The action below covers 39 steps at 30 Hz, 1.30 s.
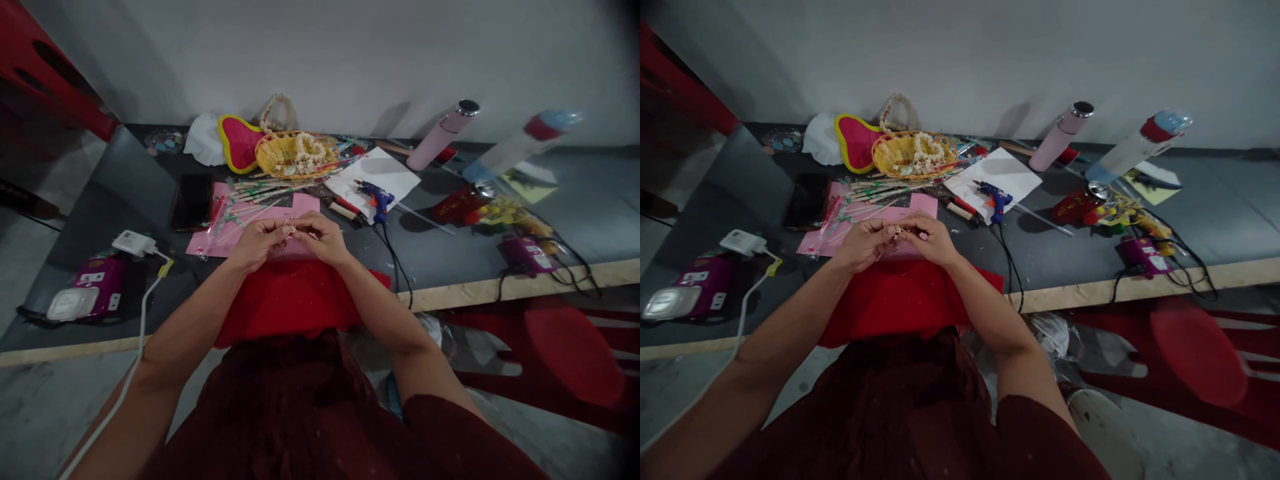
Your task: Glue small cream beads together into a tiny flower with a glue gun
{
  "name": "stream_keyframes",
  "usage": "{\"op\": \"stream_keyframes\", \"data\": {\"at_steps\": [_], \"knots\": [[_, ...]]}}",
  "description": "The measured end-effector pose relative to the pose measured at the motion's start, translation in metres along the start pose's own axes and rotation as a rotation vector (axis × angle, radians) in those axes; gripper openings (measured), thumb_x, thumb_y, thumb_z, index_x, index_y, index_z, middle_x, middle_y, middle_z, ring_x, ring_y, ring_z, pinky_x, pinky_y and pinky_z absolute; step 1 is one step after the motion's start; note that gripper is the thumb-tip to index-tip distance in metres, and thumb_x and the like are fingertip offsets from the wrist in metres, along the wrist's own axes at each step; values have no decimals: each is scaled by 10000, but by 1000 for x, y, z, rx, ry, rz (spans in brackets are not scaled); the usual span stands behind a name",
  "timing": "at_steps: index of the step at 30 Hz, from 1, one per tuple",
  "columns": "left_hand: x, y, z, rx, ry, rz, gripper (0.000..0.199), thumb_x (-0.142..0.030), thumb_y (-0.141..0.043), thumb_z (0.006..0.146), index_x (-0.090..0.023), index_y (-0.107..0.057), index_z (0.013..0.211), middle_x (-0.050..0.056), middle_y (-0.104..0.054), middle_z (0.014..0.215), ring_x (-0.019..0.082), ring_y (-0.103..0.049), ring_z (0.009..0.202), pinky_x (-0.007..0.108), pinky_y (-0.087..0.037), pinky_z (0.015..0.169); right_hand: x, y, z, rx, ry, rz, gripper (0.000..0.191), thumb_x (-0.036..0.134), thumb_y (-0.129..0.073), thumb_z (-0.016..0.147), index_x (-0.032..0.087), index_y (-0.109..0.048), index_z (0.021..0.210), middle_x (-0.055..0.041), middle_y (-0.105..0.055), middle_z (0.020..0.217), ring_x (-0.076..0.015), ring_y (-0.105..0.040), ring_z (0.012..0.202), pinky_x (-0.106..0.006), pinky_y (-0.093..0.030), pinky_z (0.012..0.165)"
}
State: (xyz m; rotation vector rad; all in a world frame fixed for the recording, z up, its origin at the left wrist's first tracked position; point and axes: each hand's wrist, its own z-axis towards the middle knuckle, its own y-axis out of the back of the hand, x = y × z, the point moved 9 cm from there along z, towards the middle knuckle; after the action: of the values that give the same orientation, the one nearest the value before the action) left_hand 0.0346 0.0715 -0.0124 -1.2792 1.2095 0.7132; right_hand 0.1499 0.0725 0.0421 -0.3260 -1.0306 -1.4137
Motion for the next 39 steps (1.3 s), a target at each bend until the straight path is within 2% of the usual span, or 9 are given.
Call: {"op": "stream_keyframes", "data": {"at_steps": [3,8,15,23,27,31,34,36,39], "knots": [[2,0,1,14,-1,-14,231,-344,-720,691,-131,-682,771,-2,-552,571,69,-502,514,189,-382,491,1,3,0,-38,24,4,195,348,-611,825,221,-677,957,-37,-659,840,-127,-595,809,-293,-498,742],[0,-2,0,22,-20,-41,258,-306,-752,656,-134,-700,841,14,-608,666,69,-519,538,198,-405,513,2,4,1,-64,35,-6,204,364,-617,818,219,-690,941,-44,-665,843,-135,-603,826,-301,-506,754],[2,-2,0,21,3,-80,251,-315,-750,660,-137,-702,831,15,-591,625,74,-524,546,196,-419,521,-2,1,-1,-55,1,44,199,335,-579,850,227,-676,986,-40,-657,887,-121,-595,853,-300,-502,794],[1,-1,0,5,-9,-34,225,-324,-736,676,-139,-697,799,9,-582,618,70,-513,524,193,-398,495,0,1,-1,-34,6,11,248,341,-618,820,228,-659,1037,-41,-648,871,-126,-579,799,-274,-498,693],[1,-2,0,7,3,-18,237,-348,-730,677,-132,-699,770,-1,-549,555,74,-501,511,198,-395,501,4,2,0,-38,56,-66,202,323,-608,829,225,-665,997,-47,-659,886,-138,-592,848,-309,-499,776],[0,-1,0,-4,-3,-20,261,-325,-748,657,-137,-718,835,26,-614,658,80,-527,567,202,-415,537,8,0,0,-28,50,-146,248,322,-587,841,222,-623,1065,-38,-632,838,-133,-576,783,-305,-503,730],[1,-3,-1,13,-1,-37,278,-312,-747,659,-145,-723,880,39,-645,729,79,-534,587,205,-419,545,10,3,0,-61,58,-158,207,317,-611,822,203,-630,994,-35,-624,813,-120,-562,726,-273,-495,664],[0,-3,-1,13,-2,-35,282,-313,-751,653,-143,-725,876,37,-645,715,77,-522,565,208,-415,535,11,4,-1,-81,88,-154,151,301,-613,822,200,-643,929,-42,-636,830,-125,-578,762,-272,-498,682],[-1,-2,-1,-9,-18,-16,273,-331,-751,647,-136,-726,837,16,-608,624,75,-499,529,214,-414,526,10,4,-2,-80,117,-153,140,276,-582,845,213,-653,947,-47,-649,860,-141,-597,836,-294,-506,754]]}}
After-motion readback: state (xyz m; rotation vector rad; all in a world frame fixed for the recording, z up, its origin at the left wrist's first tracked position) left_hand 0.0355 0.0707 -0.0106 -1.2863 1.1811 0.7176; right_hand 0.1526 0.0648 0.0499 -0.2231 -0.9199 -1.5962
